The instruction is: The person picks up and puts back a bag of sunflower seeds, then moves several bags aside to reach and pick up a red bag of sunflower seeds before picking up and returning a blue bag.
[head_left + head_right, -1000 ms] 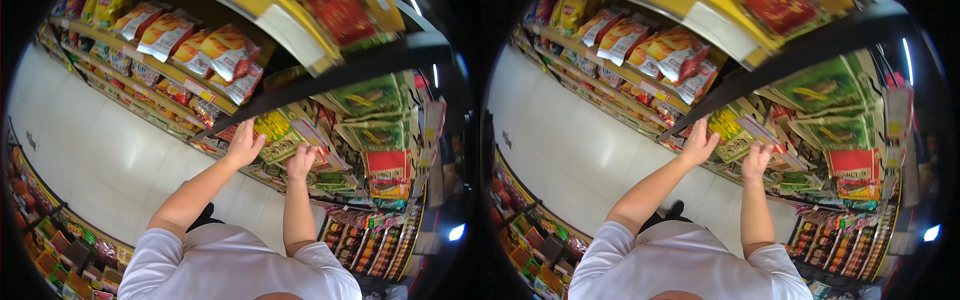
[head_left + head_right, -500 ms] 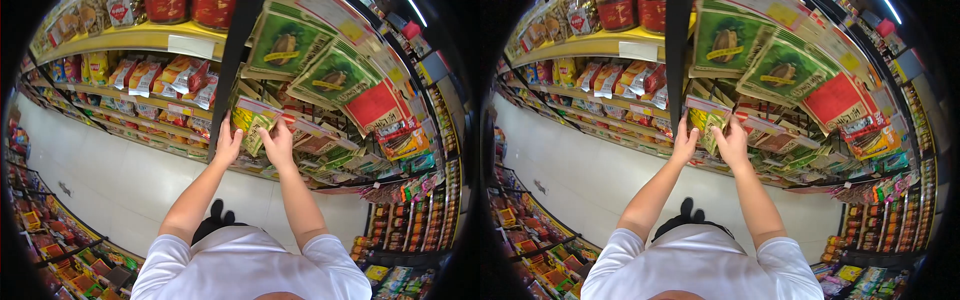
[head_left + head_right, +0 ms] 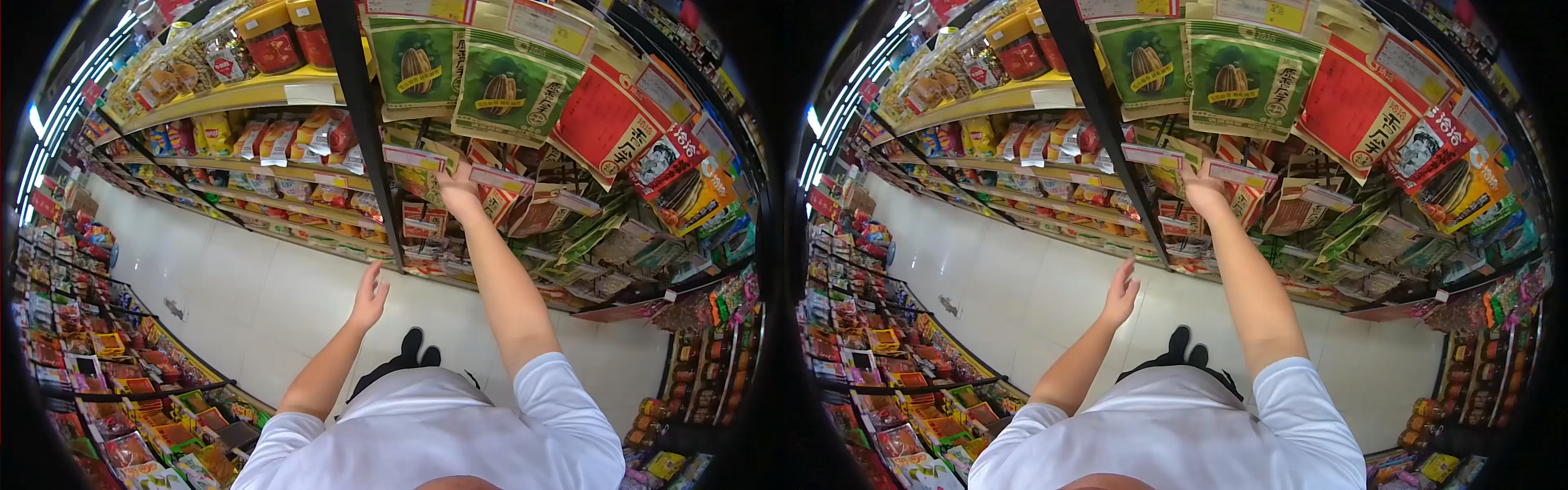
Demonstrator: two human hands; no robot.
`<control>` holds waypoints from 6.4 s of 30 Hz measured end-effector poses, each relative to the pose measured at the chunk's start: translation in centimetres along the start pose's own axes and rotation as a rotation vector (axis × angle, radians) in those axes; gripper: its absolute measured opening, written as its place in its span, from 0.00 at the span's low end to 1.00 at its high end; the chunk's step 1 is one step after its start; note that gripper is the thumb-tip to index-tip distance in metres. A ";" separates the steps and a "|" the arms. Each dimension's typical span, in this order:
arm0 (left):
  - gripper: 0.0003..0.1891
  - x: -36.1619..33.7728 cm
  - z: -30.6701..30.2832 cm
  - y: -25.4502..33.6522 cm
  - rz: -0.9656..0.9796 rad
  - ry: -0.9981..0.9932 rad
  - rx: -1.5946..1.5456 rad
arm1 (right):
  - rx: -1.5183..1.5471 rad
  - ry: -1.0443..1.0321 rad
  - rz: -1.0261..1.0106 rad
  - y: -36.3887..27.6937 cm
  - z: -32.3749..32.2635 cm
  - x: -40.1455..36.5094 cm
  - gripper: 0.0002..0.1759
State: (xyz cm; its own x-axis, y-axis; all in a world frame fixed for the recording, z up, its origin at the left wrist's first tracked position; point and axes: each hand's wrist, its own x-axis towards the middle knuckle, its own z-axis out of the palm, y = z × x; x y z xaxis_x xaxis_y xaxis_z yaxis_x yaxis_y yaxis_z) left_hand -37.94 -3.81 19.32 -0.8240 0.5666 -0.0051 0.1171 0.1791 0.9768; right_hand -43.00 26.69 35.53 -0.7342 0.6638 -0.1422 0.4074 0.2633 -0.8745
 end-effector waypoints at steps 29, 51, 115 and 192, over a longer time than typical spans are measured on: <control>0.23 -6.8 -12.4 -15.3 -0.457 -0.473 0.317 | -0.994 -0.675 0.189 51.3 -0.1 -36.4 0.25; 0.19 1.0 -3.8 -10.0 -0.532 -0.708 -0.037 | 0.200 -0.045 0.278 35.5 1.7 -37.5 0.17; 0.37 16.6 -4.3 32.7 0.875 -0.005 0.152 | 0.174 0.276 -0.752 -18.7 -7.2 -6.6 0.53; 0.46 22.4 6.7 35.0 1.038 -0.228 0.081 | -0.125 0.452 -0.941 -12.5 -16.9 -8.7 0.29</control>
State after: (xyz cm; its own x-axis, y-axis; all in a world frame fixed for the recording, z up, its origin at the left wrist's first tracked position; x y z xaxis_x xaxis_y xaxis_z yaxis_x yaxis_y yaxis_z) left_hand -48.60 20.53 51.97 -0.1777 0.6082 0.7736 0.7461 -0.4294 0.5089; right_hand -32.57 29.46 55.50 -0.5235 0.3465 0.7784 -0.1503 0.8617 -0.4847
